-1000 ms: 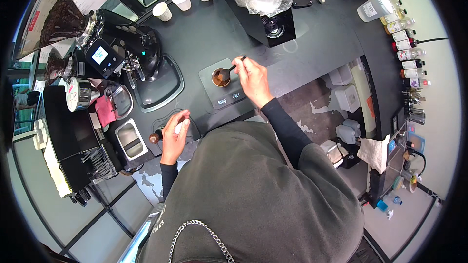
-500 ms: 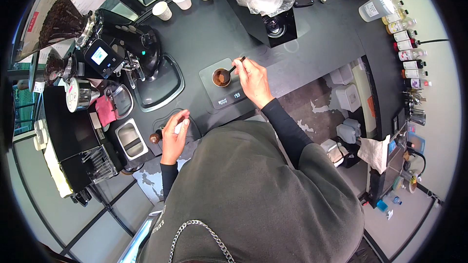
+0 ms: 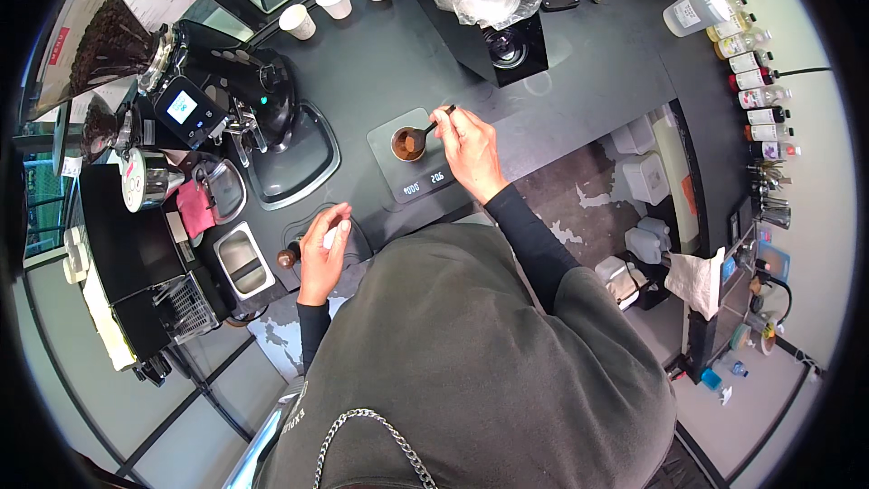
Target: Grinding coffee beans into a dosing cup and using a spoon to weigh the grounds on a scale.
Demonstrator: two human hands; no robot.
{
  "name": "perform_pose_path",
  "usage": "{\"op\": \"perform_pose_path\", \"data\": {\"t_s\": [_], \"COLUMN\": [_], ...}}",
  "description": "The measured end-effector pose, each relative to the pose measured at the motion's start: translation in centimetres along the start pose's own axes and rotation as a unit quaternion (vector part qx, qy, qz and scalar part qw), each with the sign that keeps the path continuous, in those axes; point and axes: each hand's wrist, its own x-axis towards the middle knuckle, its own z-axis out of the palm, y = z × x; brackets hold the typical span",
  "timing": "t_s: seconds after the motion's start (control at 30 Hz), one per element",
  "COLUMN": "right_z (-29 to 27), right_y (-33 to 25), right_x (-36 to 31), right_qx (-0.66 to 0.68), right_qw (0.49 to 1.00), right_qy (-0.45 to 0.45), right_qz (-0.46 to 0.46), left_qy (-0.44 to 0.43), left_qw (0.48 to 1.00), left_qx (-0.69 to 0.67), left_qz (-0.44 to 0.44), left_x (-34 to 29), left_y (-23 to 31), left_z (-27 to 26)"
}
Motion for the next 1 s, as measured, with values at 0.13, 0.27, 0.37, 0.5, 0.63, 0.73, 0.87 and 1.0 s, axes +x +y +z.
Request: {"op": "perform_pose_path", "data": {"t_s": [0.13,0.27,0.37,0.5,0.63,0.73,0.87,1.0], "right_z": [0.07,-0.14,-0.25,-0.26,-0.25,-0.25,-0.10,-0.05], "right_y": [-0.26,-0.59,-0.83,-0.97,-0.90,-0.77,-0.61,-0.31], "right_x": [0.09,0.13,0.19,0.23,0.07,-0.05,-0.21,-0.48], "right_qx": [0.008,0.005,0.010,0.002,0.004,0.002,-0.011,-0.030], "right_qw": [1.000,1.000,0.999,0.999,1.000,1.000,1.000,0.998], "right_qy": [0.010,0.013,0.011,0.020,0.016,0.015,0.016,0.011], "right_qz": [-0.001,0.021,0.029,0.028,-0.008,-0.001,-0.014,-0.049], "left_qy": [0.002,-0.003,-0.006,-0.003,-0.008,-0.003,-0.008,-0.005], "left_qw": [1.000,1.000,1.000,1.000,1.000,1.000,1.000,1.000], "left_qx": [-0.011,0.009,0.014,0.011,0.006,-0.016,0.016,0.001], "left_qz": [-0.006,0.006,0.002,0.001,-0.004,-0.011,0.001,0.000], "left_x": [-0.09,-0.15,-0.17,-0.15,-0.20,-0.28,-0.31,-0.37], "left_y": [-0.13,-0.05,0.08,0.09,0.00,-0.06,-0.15,-0.27], "left_z": [-0.03,-0.21,-0.20,-0.17,-0.14,-0.10,-0.25,-0.20]}}
